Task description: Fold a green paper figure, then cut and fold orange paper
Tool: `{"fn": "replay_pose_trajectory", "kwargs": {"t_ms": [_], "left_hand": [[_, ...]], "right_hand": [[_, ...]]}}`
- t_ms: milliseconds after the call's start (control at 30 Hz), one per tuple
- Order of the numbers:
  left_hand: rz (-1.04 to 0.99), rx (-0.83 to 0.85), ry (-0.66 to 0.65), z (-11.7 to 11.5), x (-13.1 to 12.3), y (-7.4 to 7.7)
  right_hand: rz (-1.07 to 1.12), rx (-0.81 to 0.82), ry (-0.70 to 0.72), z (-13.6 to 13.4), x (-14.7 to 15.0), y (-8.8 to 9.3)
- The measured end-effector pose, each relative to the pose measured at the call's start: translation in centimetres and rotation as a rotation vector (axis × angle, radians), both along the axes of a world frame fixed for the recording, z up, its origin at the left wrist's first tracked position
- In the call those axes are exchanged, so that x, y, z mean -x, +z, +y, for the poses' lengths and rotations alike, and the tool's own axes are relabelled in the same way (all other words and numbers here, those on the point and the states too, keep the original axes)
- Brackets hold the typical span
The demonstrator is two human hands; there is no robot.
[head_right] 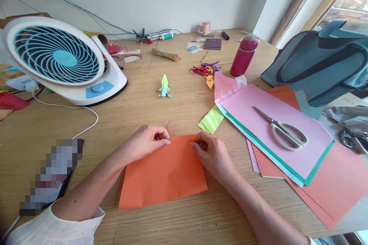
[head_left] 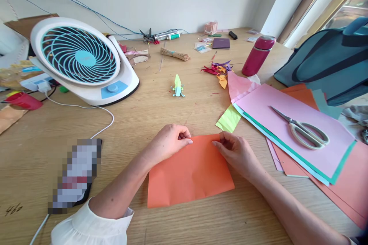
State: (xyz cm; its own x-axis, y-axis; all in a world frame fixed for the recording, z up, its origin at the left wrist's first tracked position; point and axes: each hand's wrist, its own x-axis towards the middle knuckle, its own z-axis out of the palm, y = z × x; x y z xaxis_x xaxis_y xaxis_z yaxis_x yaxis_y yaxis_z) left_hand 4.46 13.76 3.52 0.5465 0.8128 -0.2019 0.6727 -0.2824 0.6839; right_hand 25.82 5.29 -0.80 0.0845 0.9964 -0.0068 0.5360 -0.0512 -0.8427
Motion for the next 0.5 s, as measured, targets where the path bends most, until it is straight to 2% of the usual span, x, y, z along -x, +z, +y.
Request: {"fn": "replay_pose_trajectory", "kwargs": {"t_ms": [267,500], "left_hand": [[0.021,-0.018,0.019,-0.3,-0.1,0.8],[0.046,-0.063,0.015,-0.6,-0.3,1.3]], "right_hand": [[0.250,0.059,0.023,-0.1,-0.2,0.3],[0.321,0.088,0.022,-0.1,-0.4,-0.2]]}}
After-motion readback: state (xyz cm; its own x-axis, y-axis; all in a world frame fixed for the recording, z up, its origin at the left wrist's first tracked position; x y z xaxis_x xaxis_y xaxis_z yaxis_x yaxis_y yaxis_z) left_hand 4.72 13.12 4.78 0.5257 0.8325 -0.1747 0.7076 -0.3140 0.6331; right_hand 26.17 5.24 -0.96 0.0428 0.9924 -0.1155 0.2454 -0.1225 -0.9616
